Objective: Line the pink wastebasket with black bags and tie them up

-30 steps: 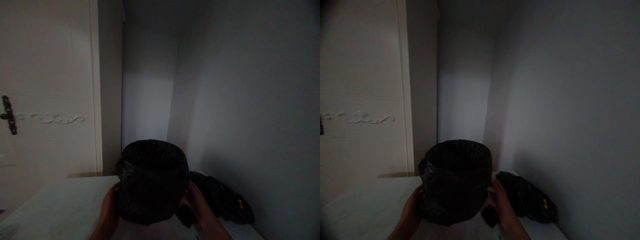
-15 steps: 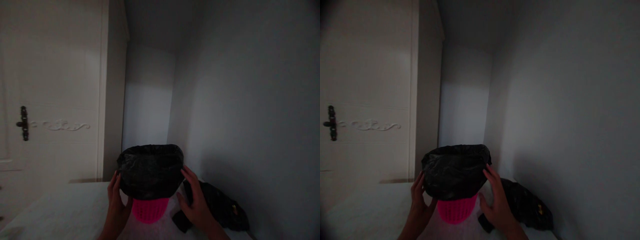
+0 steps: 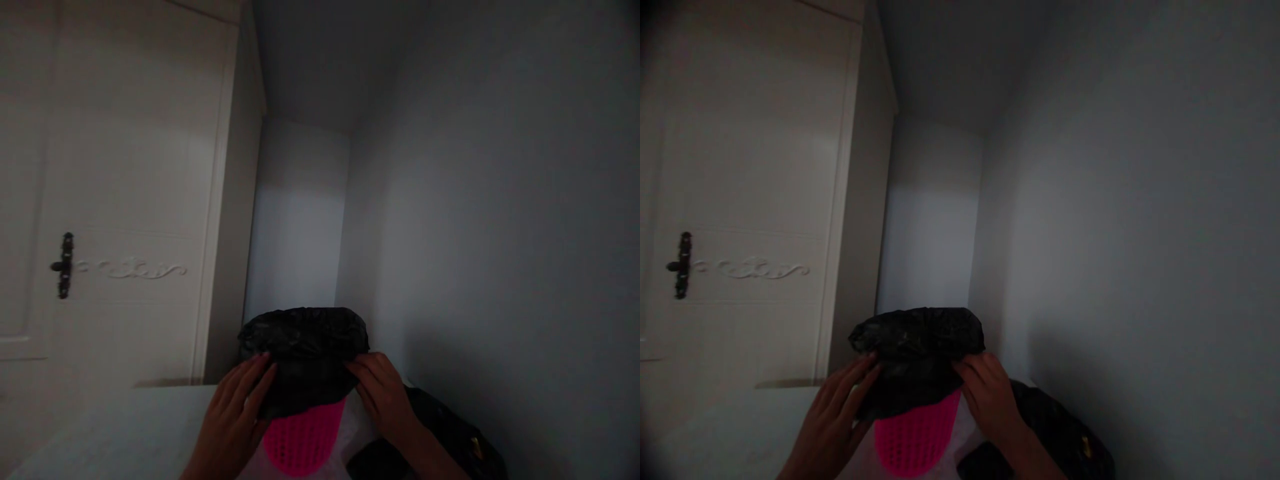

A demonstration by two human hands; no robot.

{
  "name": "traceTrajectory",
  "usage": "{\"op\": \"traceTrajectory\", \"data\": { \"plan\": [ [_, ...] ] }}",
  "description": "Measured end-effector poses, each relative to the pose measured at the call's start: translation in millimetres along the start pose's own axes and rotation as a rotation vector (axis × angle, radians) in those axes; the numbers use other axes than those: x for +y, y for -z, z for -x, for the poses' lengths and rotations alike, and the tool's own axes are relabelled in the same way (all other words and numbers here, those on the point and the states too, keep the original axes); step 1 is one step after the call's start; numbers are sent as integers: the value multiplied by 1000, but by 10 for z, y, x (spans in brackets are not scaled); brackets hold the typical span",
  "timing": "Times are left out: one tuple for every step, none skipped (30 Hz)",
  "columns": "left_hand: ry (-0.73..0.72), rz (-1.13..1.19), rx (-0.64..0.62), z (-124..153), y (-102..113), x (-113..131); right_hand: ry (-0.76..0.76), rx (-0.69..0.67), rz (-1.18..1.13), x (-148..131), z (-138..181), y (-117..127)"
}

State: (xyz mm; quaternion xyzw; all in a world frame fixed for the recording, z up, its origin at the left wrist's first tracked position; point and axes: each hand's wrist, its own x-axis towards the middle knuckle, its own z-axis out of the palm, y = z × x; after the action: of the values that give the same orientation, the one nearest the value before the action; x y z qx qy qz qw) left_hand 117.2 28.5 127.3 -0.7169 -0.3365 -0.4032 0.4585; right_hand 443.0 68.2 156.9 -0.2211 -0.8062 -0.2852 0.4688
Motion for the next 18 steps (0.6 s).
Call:
{"op": "traceTrajectory", "data": {
  "plan": [
    [-27, 17, -5, -80, 16, 1, -43, 13, -26, -2, -24, -14],
    [-36, 41, -8, -158, 27, 4, -96, 24, -53, 0, -52, -28],
    [-27, 73, -9, -232, 31, 6, -151, 30, -76, 6, -85, -42],
    [-4, 119, -10, -298, 28, 4, -205, 25, -92, 17, -123, -54],
    [32, 174, -11, -356, 19, -1, -256, 2, -101, 33, -168, -62],
    [78, 234, -16, -406, 4, -12, -299, -31, -108, 55, -218, -67],
    [130, 295, -28, -450, -12, -27, -337, -73, -118, 82, -272, -67],
    [187, 353, -47, -489, -28, -45, -372, -118, -130, 116, -329, -64],
    [250, 403, -70, -524, -41, -65, -404, -160, -141, 158, -385, -57],
    [312, 441, -101, -556, -48, -85, -434, -200, -149, 206, -437, -48],
    [369, 468, -134, -582, -49, -102, -459, -238, -151, 261, -481, -39],
    [421, 483, -164, -603, -44, -117, -477, -279, -149, 323, -515, -31],
    [465, 486, -185, -614, -36, -128, -488, -317, -143, 391, -536, -24],
    [506, 481, -194, -616, -28, -135, -497, -351, -138, 463, -543, -19],
    [546, 470, -186, -606, -21, -139, -504, -380, -135, 537, -538, -17],
    [590, 461, -167, -586, -18, -141, -512, -404, -133, 611, -522, -17],
    [635, 457, -143, -559, -20, -141, -527, -425, -130, 683, -500, -20],
    [677, 461, -130, -529, -25, -140, -552, -443, -122, 751, -476, -27]
  ]
}}
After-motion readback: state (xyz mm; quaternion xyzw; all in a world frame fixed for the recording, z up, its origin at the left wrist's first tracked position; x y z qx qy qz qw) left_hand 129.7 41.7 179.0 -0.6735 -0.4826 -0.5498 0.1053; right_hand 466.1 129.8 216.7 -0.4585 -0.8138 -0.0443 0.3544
